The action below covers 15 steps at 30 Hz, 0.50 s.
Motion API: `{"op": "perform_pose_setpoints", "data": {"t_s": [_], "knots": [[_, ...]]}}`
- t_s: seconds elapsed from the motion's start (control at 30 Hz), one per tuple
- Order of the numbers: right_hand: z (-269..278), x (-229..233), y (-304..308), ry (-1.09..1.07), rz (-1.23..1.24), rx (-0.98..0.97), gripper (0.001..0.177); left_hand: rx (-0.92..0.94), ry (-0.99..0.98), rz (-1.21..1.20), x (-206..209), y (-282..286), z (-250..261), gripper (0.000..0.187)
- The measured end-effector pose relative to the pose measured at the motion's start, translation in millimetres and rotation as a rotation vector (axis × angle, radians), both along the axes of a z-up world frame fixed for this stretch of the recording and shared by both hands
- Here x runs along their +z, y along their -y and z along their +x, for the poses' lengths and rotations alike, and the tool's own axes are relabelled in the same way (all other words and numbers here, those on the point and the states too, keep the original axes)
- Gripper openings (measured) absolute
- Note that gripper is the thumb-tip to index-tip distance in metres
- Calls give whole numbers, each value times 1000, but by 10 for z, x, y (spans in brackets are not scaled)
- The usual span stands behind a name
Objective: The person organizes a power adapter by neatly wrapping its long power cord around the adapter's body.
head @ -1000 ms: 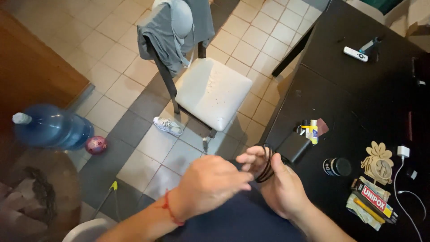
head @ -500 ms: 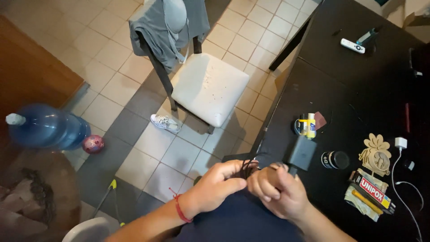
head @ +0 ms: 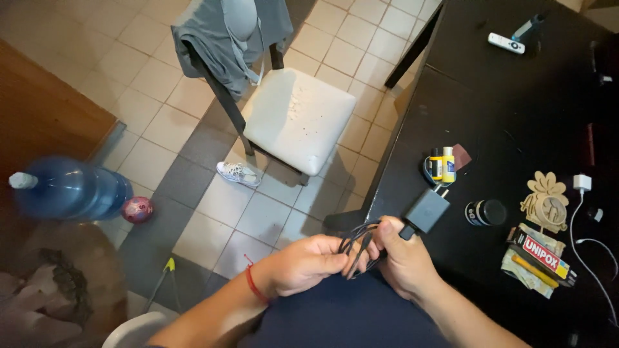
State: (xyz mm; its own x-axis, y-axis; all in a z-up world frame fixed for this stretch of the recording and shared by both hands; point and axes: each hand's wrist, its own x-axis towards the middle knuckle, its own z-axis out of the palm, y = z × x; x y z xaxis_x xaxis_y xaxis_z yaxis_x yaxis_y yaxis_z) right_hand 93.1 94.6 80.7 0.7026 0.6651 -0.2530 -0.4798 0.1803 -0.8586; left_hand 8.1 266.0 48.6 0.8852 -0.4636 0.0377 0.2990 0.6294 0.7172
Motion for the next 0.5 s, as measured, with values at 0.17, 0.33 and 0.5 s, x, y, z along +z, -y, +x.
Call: {"op": "perform_pose_setpoints", "data": {"t_s": [0.17, 0.33, 0.5], "knots": [[-16, -169, 50, -51, -33, -31, 51, -6, -66, -179, -69, -28, 31, 49], [71, -172, 101, 1, -80, -92, 43, 161, -366, -206, -145, 10, -14, 41], [120, -158, 149, 648, -755, 30, 41, 469, -284, 414, -40, 135, 15, 28]]}}
